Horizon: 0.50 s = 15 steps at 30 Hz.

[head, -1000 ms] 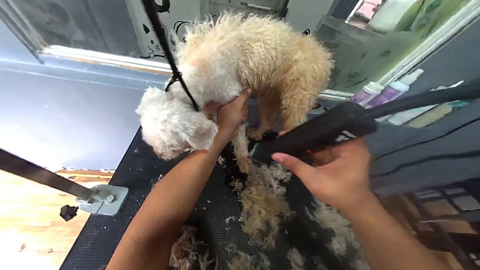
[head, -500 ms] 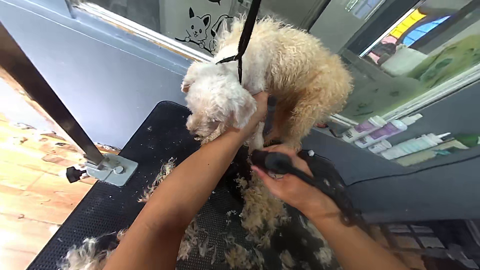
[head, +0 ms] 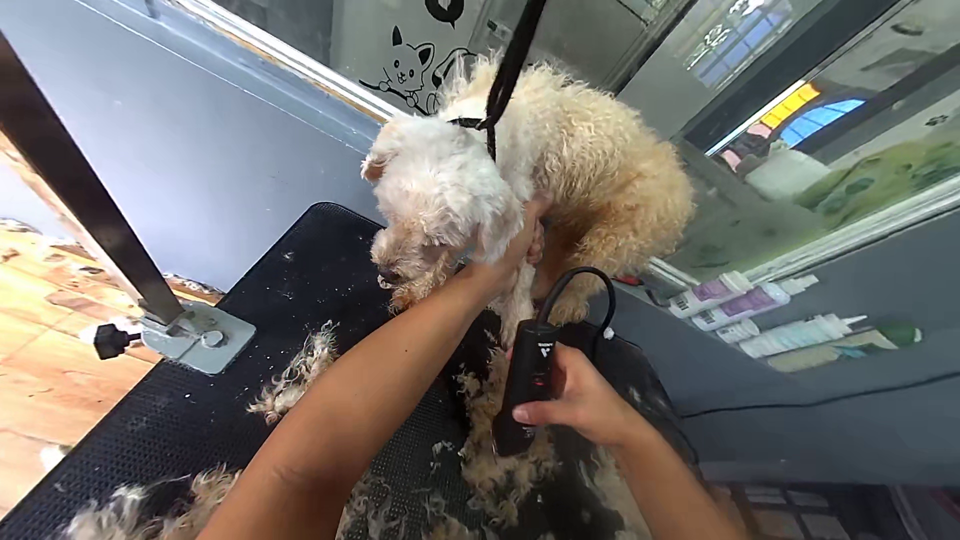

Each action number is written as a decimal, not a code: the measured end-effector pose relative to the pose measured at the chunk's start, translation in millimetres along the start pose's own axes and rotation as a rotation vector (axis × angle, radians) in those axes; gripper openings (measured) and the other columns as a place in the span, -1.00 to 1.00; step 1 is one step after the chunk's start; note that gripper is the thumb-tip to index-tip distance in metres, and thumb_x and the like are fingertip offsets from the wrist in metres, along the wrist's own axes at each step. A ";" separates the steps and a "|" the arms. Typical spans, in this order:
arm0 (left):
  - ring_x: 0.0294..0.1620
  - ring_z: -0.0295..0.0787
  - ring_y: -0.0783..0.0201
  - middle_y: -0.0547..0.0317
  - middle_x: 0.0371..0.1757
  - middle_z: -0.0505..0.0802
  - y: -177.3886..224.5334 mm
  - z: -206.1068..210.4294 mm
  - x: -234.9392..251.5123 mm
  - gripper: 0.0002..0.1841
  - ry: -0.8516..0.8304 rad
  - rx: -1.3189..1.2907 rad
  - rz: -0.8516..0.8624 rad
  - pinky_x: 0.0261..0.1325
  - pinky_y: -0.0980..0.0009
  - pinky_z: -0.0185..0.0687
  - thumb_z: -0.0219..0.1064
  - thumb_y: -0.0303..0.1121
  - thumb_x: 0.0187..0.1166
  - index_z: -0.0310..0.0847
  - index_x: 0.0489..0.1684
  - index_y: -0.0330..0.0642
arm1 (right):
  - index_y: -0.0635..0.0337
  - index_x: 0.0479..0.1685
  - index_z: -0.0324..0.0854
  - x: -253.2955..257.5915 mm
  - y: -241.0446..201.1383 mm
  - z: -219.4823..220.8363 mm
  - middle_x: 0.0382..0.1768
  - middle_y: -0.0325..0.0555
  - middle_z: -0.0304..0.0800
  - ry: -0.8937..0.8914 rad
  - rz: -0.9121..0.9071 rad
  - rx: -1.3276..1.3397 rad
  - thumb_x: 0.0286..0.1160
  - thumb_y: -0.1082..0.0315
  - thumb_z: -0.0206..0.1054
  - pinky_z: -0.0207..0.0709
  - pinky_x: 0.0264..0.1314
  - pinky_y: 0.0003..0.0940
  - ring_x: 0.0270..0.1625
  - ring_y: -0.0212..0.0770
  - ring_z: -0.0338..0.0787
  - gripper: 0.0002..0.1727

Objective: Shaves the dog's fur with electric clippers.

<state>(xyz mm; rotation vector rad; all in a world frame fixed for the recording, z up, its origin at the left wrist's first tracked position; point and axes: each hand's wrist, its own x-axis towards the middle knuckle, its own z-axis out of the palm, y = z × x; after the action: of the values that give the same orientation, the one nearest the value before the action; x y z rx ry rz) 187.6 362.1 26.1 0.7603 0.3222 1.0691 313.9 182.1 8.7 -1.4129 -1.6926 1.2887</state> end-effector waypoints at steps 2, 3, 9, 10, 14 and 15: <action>-0.54 0.63 0.38 0.30 -0.56 0.66 -10.4 -28.0 7.6 -0.65 -0.354 -0.114 0.100 -0.43 0.46 0.64 0.18 -0.17 0.76 0.52 -0.53 -0.06 | 0.14 0.27 0.65 -5.5 3.9 -16.9 0.05 -0.05 0.86 -0.116 -0.057 0.118 -0.07 0.38 0.78 0.84 0.13 -0.12 0.04 -0.13 0.89 -0.29; -0.23 0.78 0.26 0.20 -0.29 0.82 -15.6 -43.5 16.1 -0.76 -0.543 -0.153 0.178 -0.10 0.30 0.75 0.22 -0.23 0.68 0.68 -0.34 -0.13 | 0.09 0.27 0.66 -8.4 6.0 -24.8 0.06 -0.08 0.86 -0.187 -0.068 0.181 -0.06 0.34 0.78 0.85 0.10 -0.08 0.01 -0.13 0.90 -0.30; -0.45 0.72 0.39 0.25 -0.40 0.78 -3.7 -1.8 -25.0 -0.62 -0.355 -0.354 0.166 -0.29 0.50 0.67 0.23 -0.01 0.62 0.63 -0.05 -0.19 | -0.03 0.33 0.59 -14.9 35.0 -34.9 0.33 -0.02 0.72 -0.447 -0.080 0.566 0.08 0.29 0.72 0.87 -0.03 0.12 0.00 0.05 0.92 -0.32; -0.53 0.71 0.50 0.37 -0.44 0.82 -12.6 -8.5 -13.8 -0.41 -0.537 -0.353 0.211 -0.42 0.59 0.66 0.43 0.24 0.42 0.68 0.08 -0.13 | -0.02 0.34 0.59 -15.4 41.0 -34.1 0.33 -0.01 0.72 -0.446 -0.076 0.604 0.09 0.29 0.72 0.87 -0.04 0.13 0.00 0.06 0.92 -0.32; -0.70 0.54 0.59 0.44 -0.57 0.76 -33.7 -25.0 14.2 -0.28 -0.917 -0.370 0.342 -0.59 0.65 0.49 0.47 0.30 0.36 0.75 0.24 -0.16 | 0.05 0.38 0.56 -21.7 56.7 -37.5 0.26 0.04 0.74 -0.364 -0.064 0.611 0.12 0.33 0.68 0.84 0.00 0.17 -0.01 0.08 0.90 -0.31; -0.71 0.47 0.63 0.52 -0.60 0.69 -35.5 -26.0 14.2 -0.36 -0.905 -0.333 0.336 -0.60 0.66 0.41 0.43 0.28 0.41 0.76 0.20 -0.09 | 0.05 0.39 0.55 -23.7 57.3 -39.3 0.27 0.04 0.73 -0.329 -0.052 0.598 0.11 0.36 0.67 0.84 0.01 0.18 0.01 0.08 0.90 -0.30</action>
<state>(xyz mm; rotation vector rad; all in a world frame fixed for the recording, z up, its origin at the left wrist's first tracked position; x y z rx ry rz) 202.8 375.6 -15.5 0.9295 -0.7586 0.9462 377.4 170.0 -26.3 -0.8338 -1.3449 1.8732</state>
